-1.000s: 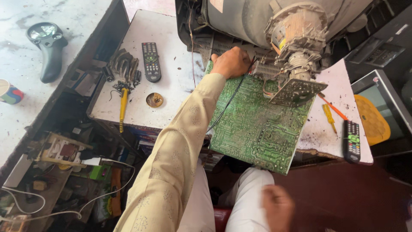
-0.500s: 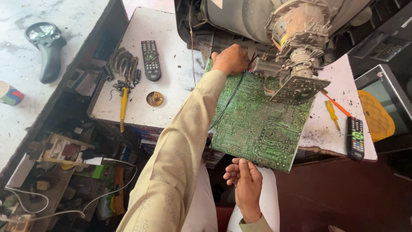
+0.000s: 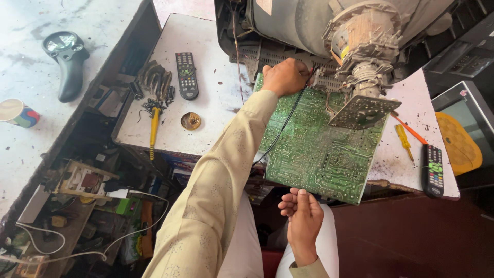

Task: The person uses a multimeter probe to test points on a green circuit board and then uses a soldering iron to solder components on the board. The person also handles a remote control and adjusts wires connected to the board.

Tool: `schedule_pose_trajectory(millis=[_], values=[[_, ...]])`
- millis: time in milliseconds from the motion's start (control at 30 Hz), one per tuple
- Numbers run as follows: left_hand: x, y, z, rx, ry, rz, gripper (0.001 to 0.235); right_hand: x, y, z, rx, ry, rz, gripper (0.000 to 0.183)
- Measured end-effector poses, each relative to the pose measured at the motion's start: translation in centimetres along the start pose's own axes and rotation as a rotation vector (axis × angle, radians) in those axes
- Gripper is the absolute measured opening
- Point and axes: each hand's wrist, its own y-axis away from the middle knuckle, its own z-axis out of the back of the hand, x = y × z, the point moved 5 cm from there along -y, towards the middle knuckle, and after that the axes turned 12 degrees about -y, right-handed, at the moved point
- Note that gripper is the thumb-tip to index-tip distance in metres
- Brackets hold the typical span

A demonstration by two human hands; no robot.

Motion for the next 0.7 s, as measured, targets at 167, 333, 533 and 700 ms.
schedule_pose_trajectory(millis=[167,333,533,700], values=[[-0.4,0.1,0.6,-0.020,0.007,-0.027,0.025,-0.1,0.2,-0.3,0.033,-0.034,-0.020,0.033],[0.8,1.4,2.0,-0.114,0.282,-0.211,0.018,-0.4,0.3,-0.2,0.056,-0.084,-0.055,0.032],[5.3,9.6,5.4,-0.692,0.491,-0.229,0.014,-1.1,0.7,0.5,0.107,-0.033,-0.045,0.028],[9.7,18.5,2.7,-0.624,0.558,0.113,0.021,-1.6,1.9,1.5,0.152,0.158,-0.016,0.025]])
